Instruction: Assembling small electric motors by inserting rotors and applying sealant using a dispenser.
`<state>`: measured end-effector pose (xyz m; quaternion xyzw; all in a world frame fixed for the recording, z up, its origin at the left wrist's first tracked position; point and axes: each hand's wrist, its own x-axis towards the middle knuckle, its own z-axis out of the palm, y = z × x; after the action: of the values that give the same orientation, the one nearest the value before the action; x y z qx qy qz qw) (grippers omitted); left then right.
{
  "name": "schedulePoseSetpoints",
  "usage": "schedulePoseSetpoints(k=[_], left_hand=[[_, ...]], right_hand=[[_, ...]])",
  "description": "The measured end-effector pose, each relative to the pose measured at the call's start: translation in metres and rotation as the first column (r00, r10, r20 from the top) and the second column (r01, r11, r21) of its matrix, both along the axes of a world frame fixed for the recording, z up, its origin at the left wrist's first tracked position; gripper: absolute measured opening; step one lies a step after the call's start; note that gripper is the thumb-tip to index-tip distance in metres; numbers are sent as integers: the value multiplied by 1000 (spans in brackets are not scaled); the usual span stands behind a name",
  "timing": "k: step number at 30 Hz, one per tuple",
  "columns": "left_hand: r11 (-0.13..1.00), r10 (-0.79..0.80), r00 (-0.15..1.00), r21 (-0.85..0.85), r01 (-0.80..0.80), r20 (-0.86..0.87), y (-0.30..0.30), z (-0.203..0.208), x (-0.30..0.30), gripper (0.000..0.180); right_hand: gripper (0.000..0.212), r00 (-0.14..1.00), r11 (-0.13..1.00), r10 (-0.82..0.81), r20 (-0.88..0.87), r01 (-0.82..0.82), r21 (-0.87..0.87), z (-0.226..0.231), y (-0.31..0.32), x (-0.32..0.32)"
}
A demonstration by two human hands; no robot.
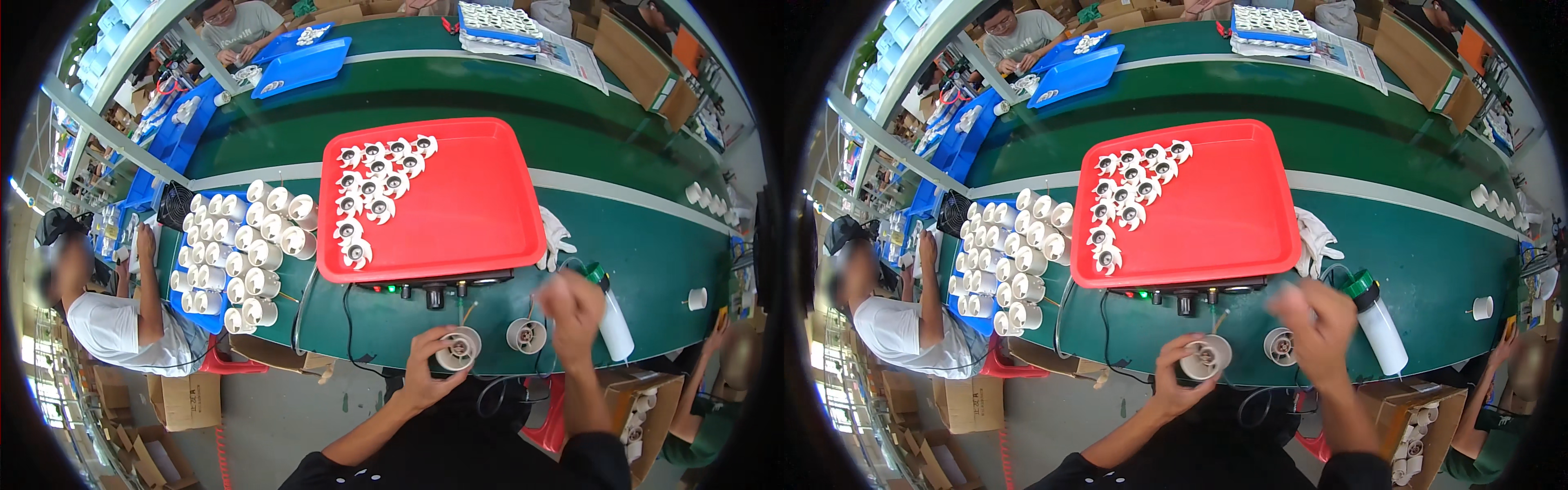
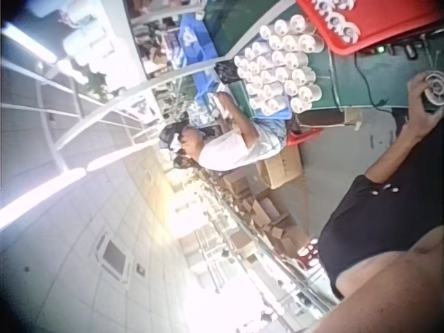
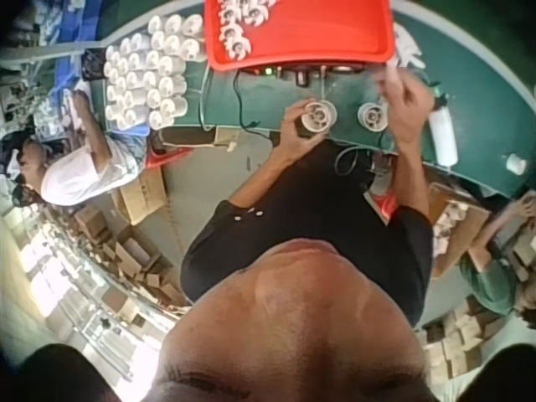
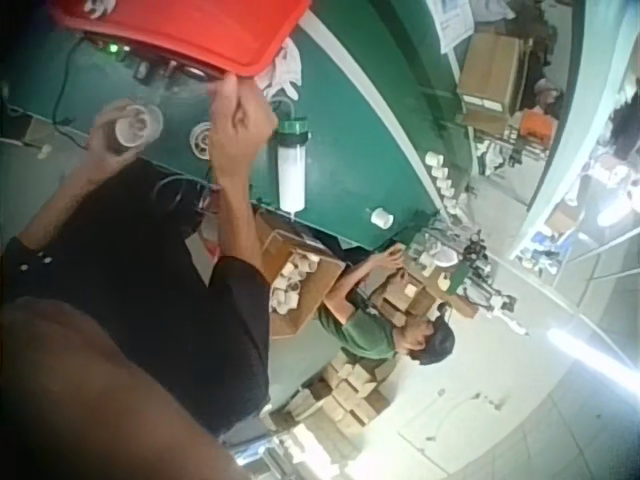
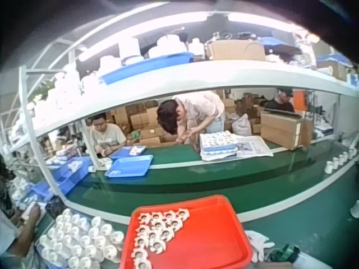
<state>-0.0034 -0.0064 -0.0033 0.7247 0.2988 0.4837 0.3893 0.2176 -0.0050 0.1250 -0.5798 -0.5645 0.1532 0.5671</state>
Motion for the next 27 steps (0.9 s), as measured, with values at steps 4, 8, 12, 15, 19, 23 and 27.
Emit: schedulePoseSetpoints(k=[4,8,12,15,19,23,27], left_hand=[[995,-94,984,31,100,-152,5,5,-2,66],[983,-170,941,-118,141,-292,11,14,9,71],[990,-135,903,-21,138,-407,4,22,-6,66],[989,-141,933,-82,120,-330,4,23,-5,64],[959,-192,969,-237,153,-153,6,29,0,61],[952,-114,992,-291,96,-45,2,48,-11,62],[951,-57,998,-303,65,36,13,52,-12,64]], right_hand=[[17,856,916,394,335,-335,-223,20,112,-26],[16,438,926,253,863,-368,-84,-26,189,-29],[9,192,887,121,974,-462,-19,-38,218,-48],[8,90,848,40,995,-529,13,-37,220,-46],[4,52,817,17,998,-577,16,-41,214,-20],[10,156,659,-26,987,-740,134,3,155,-14],[22,257,675,13,966,-715,181,23,108,-9]])
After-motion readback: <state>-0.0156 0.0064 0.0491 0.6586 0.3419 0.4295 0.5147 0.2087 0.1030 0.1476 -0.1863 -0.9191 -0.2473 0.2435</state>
